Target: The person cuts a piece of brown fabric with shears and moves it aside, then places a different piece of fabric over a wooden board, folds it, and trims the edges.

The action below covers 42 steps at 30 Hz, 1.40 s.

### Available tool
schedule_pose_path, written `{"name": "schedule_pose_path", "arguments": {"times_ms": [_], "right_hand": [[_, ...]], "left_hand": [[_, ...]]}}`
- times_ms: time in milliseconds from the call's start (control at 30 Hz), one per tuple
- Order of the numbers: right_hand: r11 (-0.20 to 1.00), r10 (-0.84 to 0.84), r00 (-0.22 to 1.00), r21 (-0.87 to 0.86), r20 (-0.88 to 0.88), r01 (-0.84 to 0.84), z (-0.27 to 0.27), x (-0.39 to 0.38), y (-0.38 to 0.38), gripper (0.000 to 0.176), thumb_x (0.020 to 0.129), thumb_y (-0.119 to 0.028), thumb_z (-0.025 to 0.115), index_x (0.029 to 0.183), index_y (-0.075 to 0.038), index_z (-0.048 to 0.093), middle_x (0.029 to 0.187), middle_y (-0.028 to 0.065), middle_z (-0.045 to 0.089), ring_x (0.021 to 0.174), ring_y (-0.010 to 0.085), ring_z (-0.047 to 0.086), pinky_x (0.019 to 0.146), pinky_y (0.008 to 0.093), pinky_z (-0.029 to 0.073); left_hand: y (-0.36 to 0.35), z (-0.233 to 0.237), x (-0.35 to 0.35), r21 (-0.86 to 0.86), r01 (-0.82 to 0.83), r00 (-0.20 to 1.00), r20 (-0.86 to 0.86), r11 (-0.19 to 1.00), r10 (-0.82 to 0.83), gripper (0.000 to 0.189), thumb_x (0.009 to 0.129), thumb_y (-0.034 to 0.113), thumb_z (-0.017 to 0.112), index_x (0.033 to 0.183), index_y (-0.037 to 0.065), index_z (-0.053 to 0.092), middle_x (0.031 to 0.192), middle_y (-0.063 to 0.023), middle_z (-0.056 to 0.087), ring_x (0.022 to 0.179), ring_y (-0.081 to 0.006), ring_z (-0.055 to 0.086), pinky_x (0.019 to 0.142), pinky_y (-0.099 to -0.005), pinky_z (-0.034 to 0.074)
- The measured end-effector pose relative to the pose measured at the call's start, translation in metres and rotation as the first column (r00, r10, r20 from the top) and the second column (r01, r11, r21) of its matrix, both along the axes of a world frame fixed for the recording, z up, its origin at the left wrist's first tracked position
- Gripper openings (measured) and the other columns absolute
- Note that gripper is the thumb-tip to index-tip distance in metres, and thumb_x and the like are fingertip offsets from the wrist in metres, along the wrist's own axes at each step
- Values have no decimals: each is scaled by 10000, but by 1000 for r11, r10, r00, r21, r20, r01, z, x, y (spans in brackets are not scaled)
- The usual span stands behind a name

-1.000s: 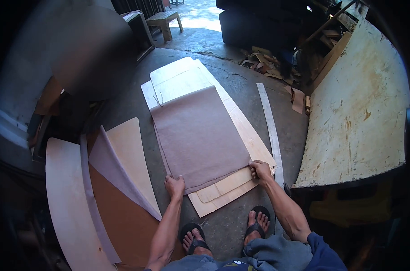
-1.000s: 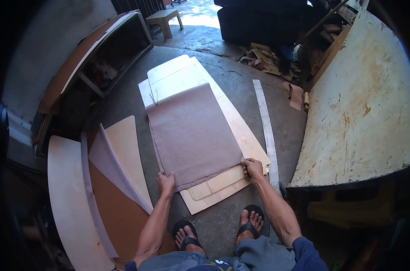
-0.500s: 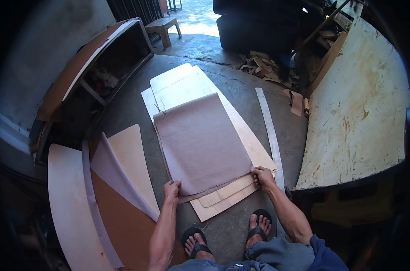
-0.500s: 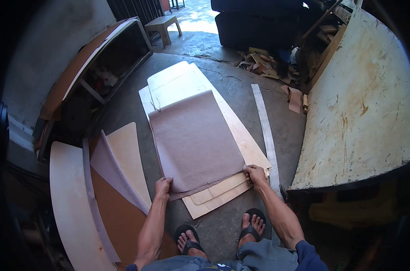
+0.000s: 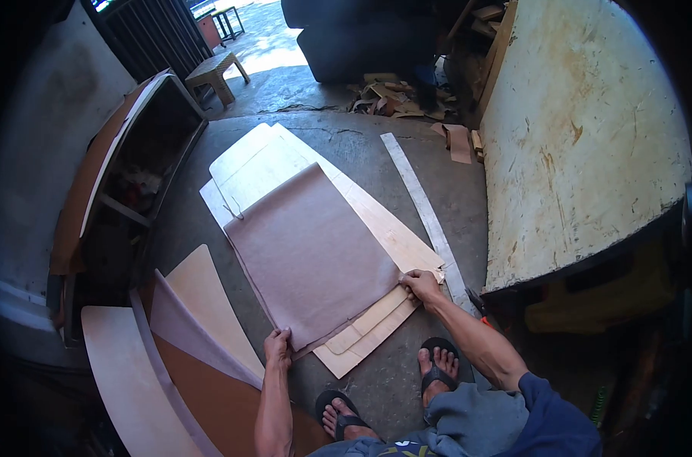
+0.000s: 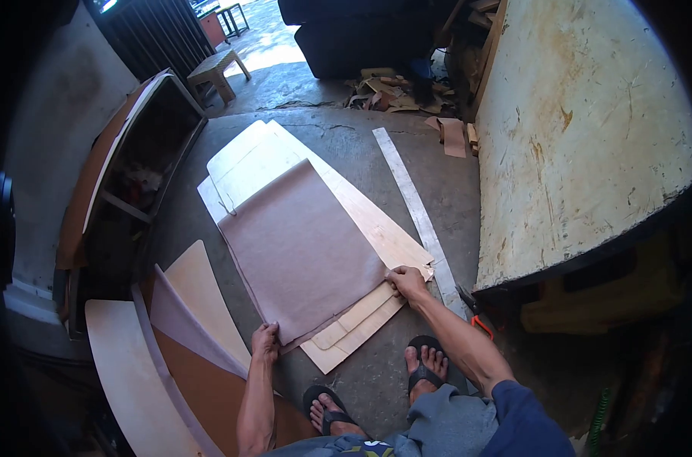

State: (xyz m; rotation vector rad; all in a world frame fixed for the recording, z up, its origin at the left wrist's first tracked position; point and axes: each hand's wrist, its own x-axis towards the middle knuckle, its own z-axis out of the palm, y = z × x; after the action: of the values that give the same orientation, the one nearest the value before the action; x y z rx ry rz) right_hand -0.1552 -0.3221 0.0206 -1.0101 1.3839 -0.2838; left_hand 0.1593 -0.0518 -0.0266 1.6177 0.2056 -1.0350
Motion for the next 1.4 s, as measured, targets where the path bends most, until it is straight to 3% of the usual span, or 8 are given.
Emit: {"name": "schedule_pose_path", "arguments": {"times_ms": [100,167,267,367,667,733,833,1400], "right_hand": [[999,21,1000,-49,-10,-22,-5,-1,0,292,852,-260,705,1001,-9,686,705,39,636,558,143,605,515,283,485],[899,-5,985,-432,-175,-73,-28,0,-1,400,838,-339,707,1071,-14,680,825,83,683,757,216,676,717,331,539],[867,119,936,-425,-331,-261,4,6,-2,447,817,-374,689,1113,-39,680,988,136,690,978,283,663,905,373,503],[807,247,859,-395,-448,-438,-8,12,-9,422,804,-343,667,1126,-71,681,1072,163,669,1023,307,645,919,404,499],[794,221,833,-402,-507,-456,-5,29,-5,398,819,-288,596,1151,-77,654,1183,190,611,1134,354,566,981,447,460],[804,232,841,-391,-488,-448,1,34,-5,408,820,-290,590,1157,-68,647,1185,193,598,1146,359,545,988,454,452],[807,245,829,-368,-504,-462,3,39,-4,416,817,-292,589,1154,-53,634,1217,187,563,1162,354,529,985,468,452],[830,201,855,-381,-478,-408,5,35,-14,374,820,-271,603,1121,-51,626,1184,190,583,1142,361,557,964,470,468]], "left_hand": [[-1,1,1,-1,37,999,0,999,-37,205,915,105,649,1099,28,601,914,-42,631,776,-169,607,716,-338,518],[0,1,0,-12,31,999,-9,999,-31,215,914,104,648,1109,27,598,919,-42,633,781,-170,609,721,-338,518],[0,-1,1,4,41,999,12,999,-41,202,913,106,649,1095,30,606,910,-38,639,759,-163,603,713,-331,510],[0,1,-1,24,43,999,28,999,-43,181,911,103,648,1076,35,617,879,-28,638,725,-152,592,681,-310,492],[6,-7,-5,81,56,987,147,995,-68,108,898,68,653,993,28,618,838,-18,617,719,-131,576,669,-275,469],[4,-4,-9,-113,-88,987,124,990,102,104,902,58,660,987,14,617,848,-32,638,732,-133,589,708,-273,491],[3,-1,-9,-79,-116,987,101,990,124,83,908,41,655,973,27,606,850,-31,635,743,-137,593,724,-275,495],[5,4,3,-39,-14,1000,3,999,15,100,925,46,608,1016,23,574,884,-56,634,793,-178,625,776,-328,528]]}}
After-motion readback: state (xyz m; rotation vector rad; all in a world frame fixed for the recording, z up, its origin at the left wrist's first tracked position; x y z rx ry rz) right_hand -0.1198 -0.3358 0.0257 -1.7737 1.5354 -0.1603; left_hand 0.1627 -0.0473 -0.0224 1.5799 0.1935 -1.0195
